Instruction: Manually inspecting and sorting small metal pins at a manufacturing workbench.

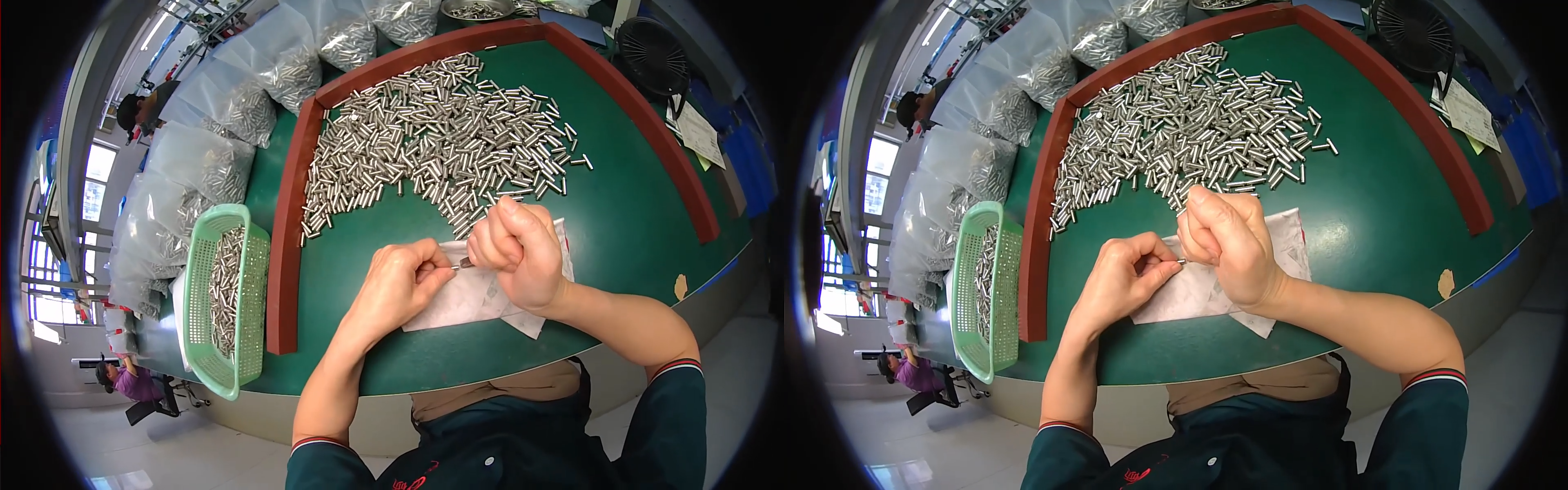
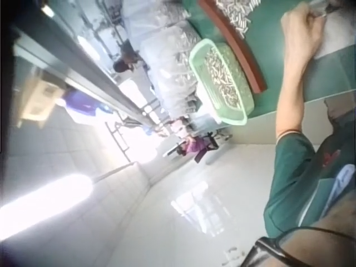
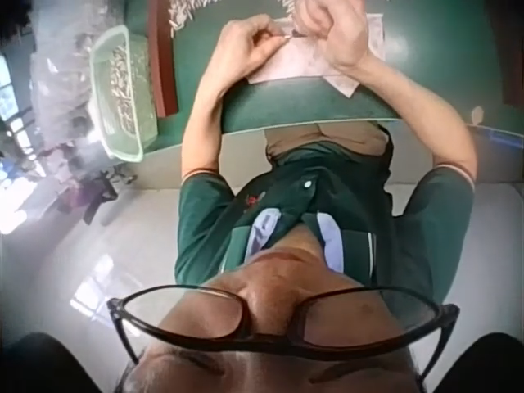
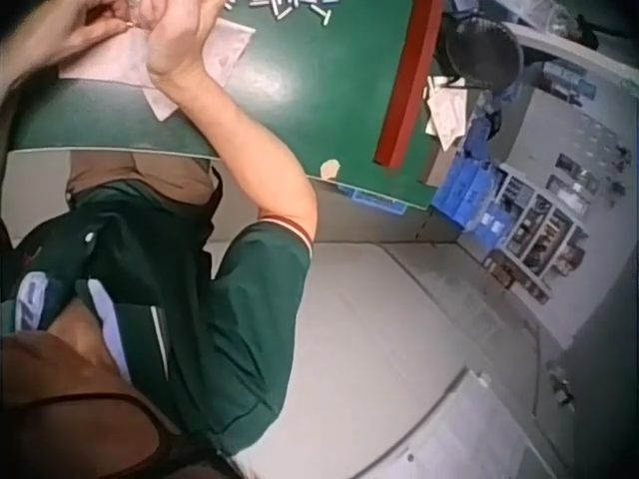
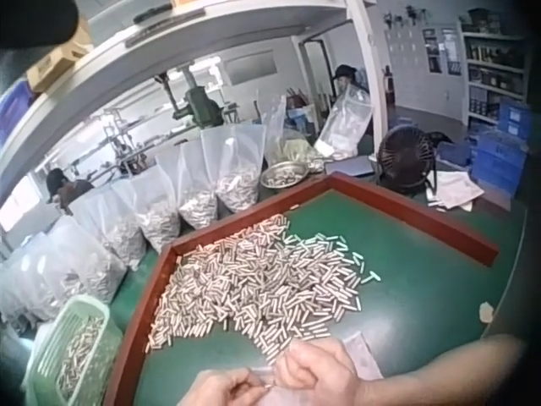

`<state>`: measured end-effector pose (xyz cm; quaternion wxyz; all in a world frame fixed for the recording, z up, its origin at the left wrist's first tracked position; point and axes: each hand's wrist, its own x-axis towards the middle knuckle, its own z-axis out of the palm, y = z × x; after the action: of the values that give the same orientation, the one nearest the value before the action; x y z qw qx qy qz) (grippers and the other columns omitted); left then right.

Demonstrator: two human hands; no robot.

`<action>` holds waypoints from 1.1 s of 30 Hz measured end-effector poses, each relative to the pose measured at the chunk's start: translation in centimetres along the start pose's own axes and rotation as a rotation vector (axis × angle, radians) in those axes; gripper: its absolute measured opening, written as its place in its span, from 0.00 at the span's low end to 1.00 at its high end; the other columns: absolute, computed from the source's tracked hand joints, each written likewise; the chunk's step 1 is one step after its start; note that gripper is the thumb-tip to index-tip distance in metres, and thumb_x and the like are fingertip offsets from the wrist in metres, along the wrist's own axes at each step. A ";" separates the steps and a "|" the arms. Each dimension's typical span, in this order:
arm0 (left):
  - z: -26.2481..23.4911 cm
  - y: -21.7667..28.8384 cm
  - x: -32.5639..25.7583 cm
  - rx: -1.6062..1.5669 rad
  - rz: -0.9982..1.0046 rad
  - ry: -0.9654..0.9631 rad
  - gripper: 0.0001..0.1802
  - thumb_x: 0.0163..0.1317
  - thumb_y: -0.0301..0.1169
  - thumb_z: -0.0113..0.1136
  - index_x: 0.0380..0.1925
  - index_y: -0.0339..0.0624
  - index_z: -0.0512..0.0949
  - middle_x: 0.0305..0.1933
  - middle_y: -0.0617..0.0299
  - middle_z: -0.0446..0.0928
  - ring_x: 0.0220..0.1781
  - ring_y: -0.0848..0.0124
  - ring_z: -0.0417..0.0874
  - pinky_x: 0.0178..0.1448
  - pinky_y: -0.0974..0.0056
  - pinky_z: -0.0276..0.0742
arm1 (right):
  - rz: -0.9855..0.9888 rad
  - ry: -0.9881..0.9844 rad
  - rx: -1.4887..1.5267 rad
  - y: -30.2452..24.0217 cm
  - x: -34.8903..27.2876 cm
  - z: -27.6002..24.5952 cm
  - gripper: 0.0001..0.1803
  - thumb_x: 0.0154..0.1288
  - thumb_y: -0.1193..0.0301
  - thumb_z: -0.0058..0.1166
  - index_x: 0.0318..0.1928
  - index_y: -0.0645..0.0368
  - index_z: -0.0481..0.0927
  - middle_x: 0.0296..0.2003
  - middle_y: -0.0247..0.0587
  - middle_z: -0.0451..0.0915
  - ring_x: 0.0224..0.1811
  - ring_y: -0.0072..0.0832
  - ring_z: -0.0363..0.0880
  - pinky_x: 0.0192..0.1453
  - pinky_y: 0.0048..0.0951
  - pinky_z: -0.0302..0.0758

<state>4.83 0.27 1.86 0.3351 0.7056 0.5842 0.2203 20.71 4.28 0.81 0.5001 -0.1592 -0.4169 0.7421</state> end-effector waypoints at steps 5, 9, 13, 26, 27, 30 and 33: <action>0.2 -0.1 -0.2 -0.014 -0.013 0.021 0.05 0.48 0.24 0.60 0.21 0.33 0.73 0.12 0.66 0.67 0.14 0.81 0.63 0.18 0.72 0.59 | 0.035 0.019 0.087 0.1 -0.2 0.1 0.25 0.66 0.66 0.31 0.10 0.54 0.53 0.07 0.29 0.52 0.10 0.17 0.45 0.16 0.22 0.47; 0.3 -0.1 -0.2 -0.020 -0.020 0.027 0.05 0.47 0.23 0.60 0.20 0.33 0.73 0.12 0.66 0.67 0.14 0.81 0.62 0.18 0.72 0.59 | 0.038 0.006 0.145 0.3 -0.2 0.0 0.24 0.66 0.65 0.34 0.10 0.55 0.54 0.08 0.28 0.53 0.11 0.16 0.47 0.17 0.21 0.47; 0.3 0.1 0.0 -0.018 -0.035 0.027 0.06 0.47 0.23 0.60 0.20 0.33 0.73 0.12 0.67 0.66 0.14 0.81 0.62 0.18 0.72 0.58 | 0.028 0.045 0.033 0.1 -0.1 0.3 0.25 0.66 0.65 0.29 0.09 0.52 0.51 0.05 0.29 0.51 0.09 0.19 0.43 0.16 0.23 0.48; -1.9 -2.4 0.3 -1.254 -0.129 -0.049 0.08 0.58 0.30 0.52 0.36 0.38 0.70 0.27 0.63 0.69 0.20 0.82 0.58 0.22 0.78 0.54 | 0.051 -0.011 0.086 0.3 -0.2 0.0 0.25 0.66 0.66 0.32 0.10 0.55 0.53 0.07 0.29 0.53 0.11 0.17 0.47 0.17 0.21 0.48; -2.0 -2.7 0.4 -1.294 -0.169 -0.017 0.08 0.58 0.30 0.52 0.36 0.38 0.71 0.27 0.63 0.70 0.20 0.82 0.59 0.22 0.78 0.54 | 0.044 -0.017 0.081 0.3 -0.3 0.0 0.25 0.66 0.66 0.32 0.10 0.55 0.53 0.07 0.29 0.53 0.11 0.17 0.47 0.17 0.21 0.48; -2.6 -2.7 0.7 -1.355 -0.268 0.148 0.09 0.60 0.32 0.48 0.35 0.37 0.70 0.28 0.61 0.72 0.24 0.80 0.65 0.28 0.75 0.62 | 0.053 -0.016 0.090 0.2 -0.4 0.1 0.25 0.65 0.66 0.32 0.10 0.55 0.53 0.07 0.29 0.53 0.11 0.17 0.47 0.18 0.21 0.47; -3.0 -3.8 1.1 -1.274 -0.236 0.348 0.11 0.60 0.35 0.47 0.29 0.38 0.71 0.26 0.63 0.70 0.25 0.79 0.65 0.28 0.74 0.60 | 0.051 -0.038 0.075 0.4 -0.1 0.0 0.24 0.65 0.66 0.32 0.10 0.55 0.53 0.07 0.29 0.53 0.12 0.17 0.47 0.17 0.21 0.47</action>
<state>0.36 2.34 1.04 0.6088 0.2553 0.4589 0.5946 20.57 4.15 0.49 0.4789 -0.1368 -0.3940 0.7725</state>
